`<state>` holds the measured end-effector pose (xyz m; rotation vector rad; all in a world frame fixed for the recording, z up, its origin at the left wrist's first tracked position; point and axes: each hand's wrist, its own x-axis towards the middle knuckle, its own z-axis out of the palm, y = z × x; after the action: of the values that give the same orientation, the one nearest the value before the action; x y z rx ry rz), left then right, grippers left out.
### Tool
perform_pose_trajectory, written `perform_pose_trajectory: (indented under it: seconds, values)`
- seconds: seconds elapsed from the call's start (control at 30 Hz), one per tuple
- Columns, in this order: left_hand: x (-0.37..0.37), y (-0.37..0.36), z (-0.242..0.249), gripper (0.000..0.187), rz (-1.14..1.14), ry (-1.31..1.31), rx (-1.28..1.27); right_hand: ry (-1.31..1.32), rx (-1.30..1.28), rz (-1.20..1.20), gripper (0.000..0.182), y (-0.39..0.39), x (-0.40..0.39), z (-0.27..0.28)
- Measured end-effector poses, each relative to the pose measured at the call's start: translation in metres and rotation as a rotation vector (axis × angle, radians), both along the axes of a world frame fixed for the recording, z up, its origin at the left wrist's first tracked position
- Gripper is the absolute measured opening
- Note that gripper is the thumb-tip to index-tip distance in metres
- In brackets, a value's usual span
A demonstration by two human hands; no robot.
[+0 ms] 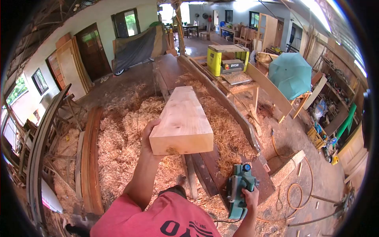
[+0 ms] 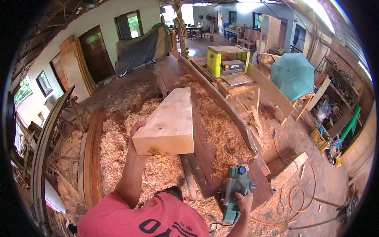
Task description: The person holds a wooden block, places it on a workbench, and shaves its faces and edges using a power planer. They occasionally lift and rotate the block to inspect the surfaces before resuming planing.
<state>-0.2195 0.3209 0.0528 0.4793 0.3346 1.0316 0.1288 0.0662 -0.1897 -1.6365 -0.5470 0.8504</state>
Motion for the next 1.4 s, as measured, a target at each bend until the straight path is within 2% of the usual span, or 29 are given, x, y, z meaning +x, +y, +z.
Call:
perform_pose_trajectory:
  seconds: [0.27, 0.37, 0.53, 0.6, 0.67, 0.8, 0.9, 1.0, 1.07, 1.13, 1.2, 1.27, 1.33, 1.37, 1.4]
  values:
    - [-0.009, 0.019, -0.018, 0.066, -0.025, -0.002, 0.047, -0.012, 0.005, 0.001, 0.026, 0.001, 0.001, -0.005]
    - [0.003, 0.008, -0.005, 0.068, 0.073, 0.086, 0.059, -0.002, -0.001, 0.017, 0.027, 0.001, 0.001, -0.004]
    - [0.008, 0.005, -0.002, 0.069, -0.109, -0.247, -0.018, -0.02, 0.032, 0.035, 0.026, -0.002, 0.002, -0.009]
    - [0.012, 0.005, -0.002, 0.07, -0.089, -0.296, -0.076, -0.028, 0.048, 0.051, 0.026, -0.002, 0.005, -0.017]
    - [0.017, -0.005, 0.02, 0.071, 0.012, -0.238, -0.193, -0.022, 0.024, 0.025, 0.025, -0.001, 0.004, -0.019]
    - [0.022, 0.001, 0.021, 0.075, 0.034, -0.264, -0.218, -0.029, 0.034, 0.021, 0.025, -0.002, 0.002, -0.017]
    - [0.026, 0.015, 0.005, 0.075, -0.066, -0.325, 0.009, -0.051, 0.034, 0.02, 0.025, -0.002, 0.002, -0.015]
    - [0.026, -0.009, -0.009, 0.068, -0.119, -0.007, -0.008, -0.064, 0.01, 0.007, 0.025, -0.002, -0.004, -0.007]
    - [0.018, -0.017, -0.038, 0.064, -0.247, 0.202, -0.188, -0.065, 0.001, -0.009, 0.024, -0.002, -0.007, -0.003]
    - [0.011, -0.039, -0.092, 0.066, -0.22, 0.38, -0.135, -0.07, -0.001, -0.032, 0.023, -0.001, -0.009, -0.002]
    - [0.0, -0.029, -0.182, 0.069, -0.233, 0.507, -0.183, -0.132, 0.006, -0.008, 0.035, -0.003, 0.002, -0.019]
    - [-0.035, -0.029, -0.223, 0.078, -0.195, 0.749, -0.083, -0.293, 0.016, -0.048, 0.047, -0.005, 0.009, -0.029]
    - [-0.083, -0.016, -0.265, 0.084, -0.133, 0.959, 0.31, -0.549, 0.055, -0.161, 0.061, 0.004, 0.001, -0.019]
    - [-0.111, -0.018, -0.279, 0.086, -0.048, 1.243, 0.415, -0.606, -0.063, -0.145, 0.074, 0.008, 0.007, -0.013]
    - [-0.138, -0.019, -0.288, 0.089, 0.035, 1.527, 0.517, -0.72, -0.063, -0.148, 0.073, 0.016, 0.005, -0.004]
